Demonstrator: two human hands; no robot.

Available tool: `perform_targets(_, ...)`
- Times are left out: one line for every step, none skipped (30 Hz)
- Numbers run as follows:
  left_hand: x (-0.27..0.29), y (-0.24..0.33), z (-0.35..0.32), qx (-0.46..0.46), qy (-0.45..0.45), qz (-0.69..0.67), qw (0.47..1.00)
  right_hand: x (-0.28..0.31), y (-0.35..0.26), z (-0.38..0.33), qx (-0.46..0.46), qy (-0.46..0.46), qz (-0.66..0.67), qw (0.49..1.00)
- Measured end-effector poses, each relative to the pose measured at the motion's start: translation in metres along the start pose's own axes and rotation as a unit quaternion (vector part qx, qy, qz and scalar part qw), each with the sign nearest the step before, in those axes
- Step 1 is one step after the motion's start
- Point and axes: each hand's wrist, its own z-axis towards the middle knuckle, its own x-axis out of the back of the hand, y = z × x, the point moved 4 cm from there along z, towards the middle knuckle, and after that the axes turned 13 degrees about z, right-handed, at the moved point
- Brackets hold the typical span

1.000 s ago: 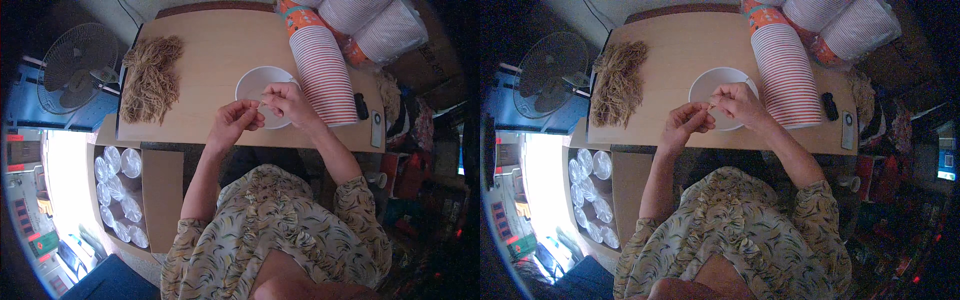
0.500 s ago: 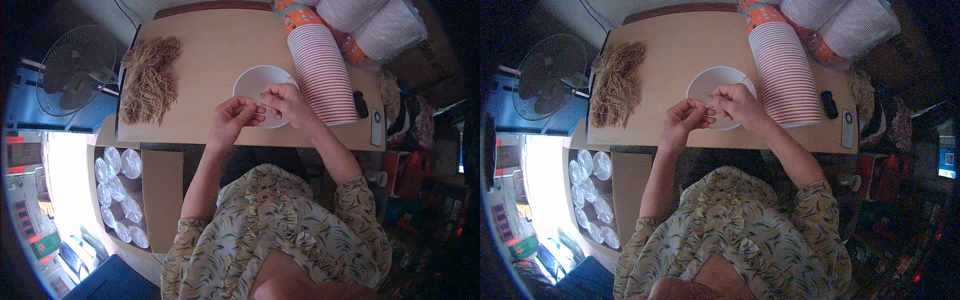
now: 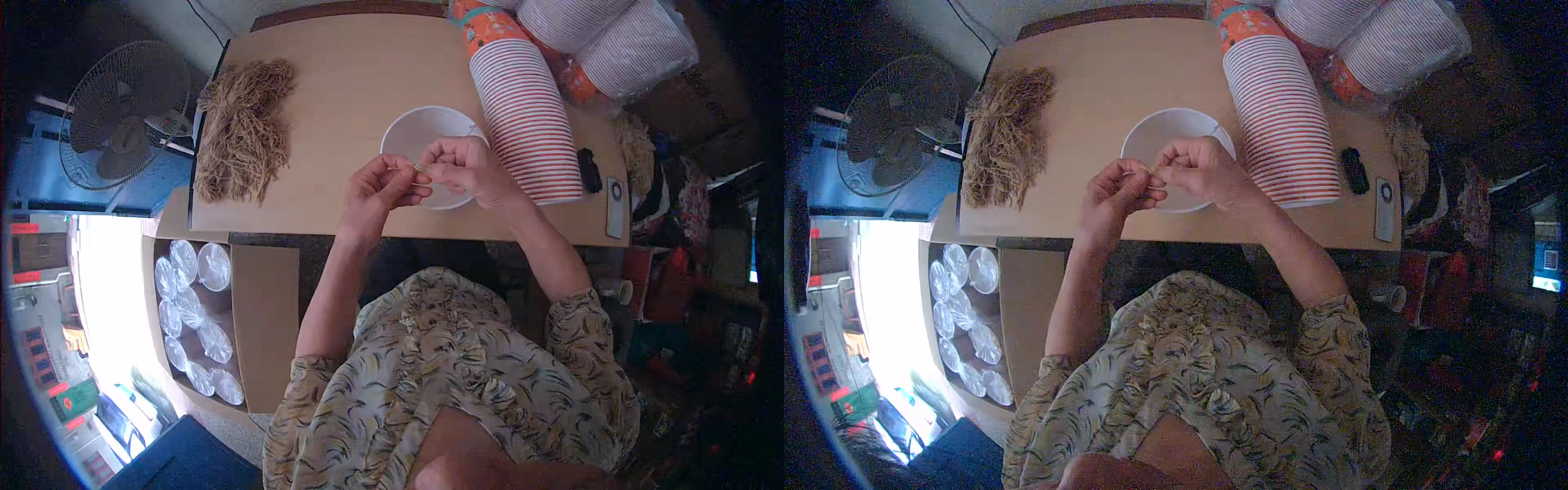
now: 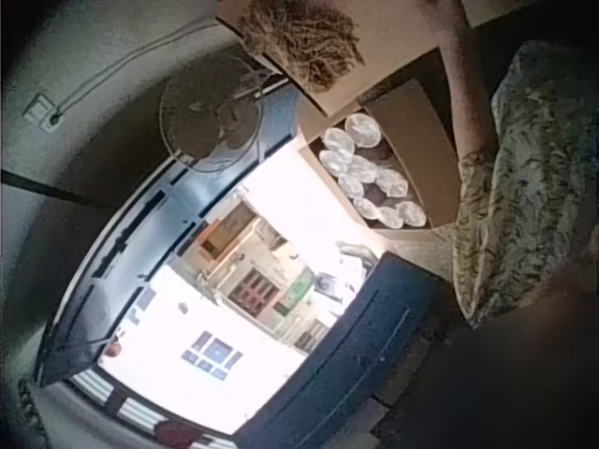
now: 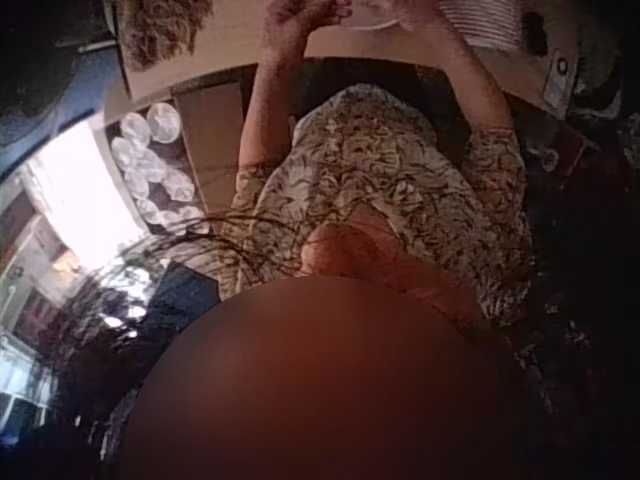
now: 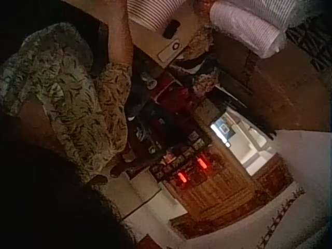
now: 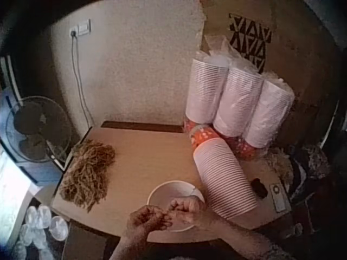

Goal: The recorder is unpacking paper buckets and attaching string handles to them at a workbench.

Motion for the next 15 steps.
perform_targets(-0.001, 0.001, 0.0, -0.002, -0.003, -0.005, 1.0, 0.002, 0.001, 0.0, 0.0, 0.0, 0.0, 1.0)
perform_targets(-0.001, 0.001, 0.0, -0.004, -0.007, -0.009, 1.0, 0.006, 0.004, 0.001, -0.01, 0.003, -0.009, 1.0)
perform_targets(-0.001, 0.0, 0.001, -0.004, -0.007, -0.009, 1.0, 0.008, 0.006, 0.001, -0.02, 0.006, -0.018, 1.0)
perform_targets(-0.001, -0.001, 0.001, -0.004, -0.004, -0.011, 1.0, 0.008, 0.006, 0.001, -0.02, 0.006, -0.018, 1.0)
perform_targets(-0.001, -0.001, 0.001, -0.004, -0.001, -0.012, 1.0, 0.007, 0.007, 0.001, -0.02, 0.009, -0.02, 1.0)
perform_targets(-0.001, -0.001, 0.001, -0.004, -0.001, -0.012, 1.0, 0.005, 0.007, 0.002, -0.02, 0.011, -0.023, 0.999)
perform_targets(-0.001, -0.001, 0.001, -0.002, 0.001, -0.006, 1.0, 0.004, 0.007, 0.002, -0.02, 0.01, -0.023, 0.999)
perform_targets(-0.001, -0.001, 0.001, 0.0, 0.002, 0.001, 1.0, 0.002, 0.006, 0.003, -0.016, 0.007, -0.019, 1.0)
perform_targets(-0.001, -0.001, 0.001, 0.0, 0.002, 0.001, 1.0, 0.0, 0.005, 0.003, -0.012, 0.005, -0.016, 1.0)
perform_targets(-0.001, -0.001, 0.001, 0.0, 0.003, 0.007, 1.0, 0.002, 0.007, 0.003, -0.012, 0.005, -0.016, 1.0)
perform_targets(-0.001, -0.002, 0.001, 0.0, 0.003, 0.013, 1.0, 0.004, 0.01, 0.005, -0.008, 0.002, -0.016, 1.0)
perform_targets(-0.001, -0.001, 0.0, 0.0, 0.004, 0.013, 1.0, 0.004, 0.012, 0.006, -0.005, -0.003, -0.016, 1.0)
perform_targets(-0.002, -0.001, 0.0, 0.0, 0.002, 0.021, 1.0, 0.003, 0.012, 0.006, -0.005, -0.003, -0.016, 1.0)
perform_targets(-0.002, 0.0, 0.0, 0.0, 0.001, 0.029, 1.0, 0.001, 0.011, 0.006, 0.002, -0.007, -0.001, 1.0)
perform_targets(-0.003, 0.0, 0.0, 0.0, 0.001, 0.028, 1.0, -0.001, 0.01, 0.006, 0.009, -0.01, 0.014, 1.0)
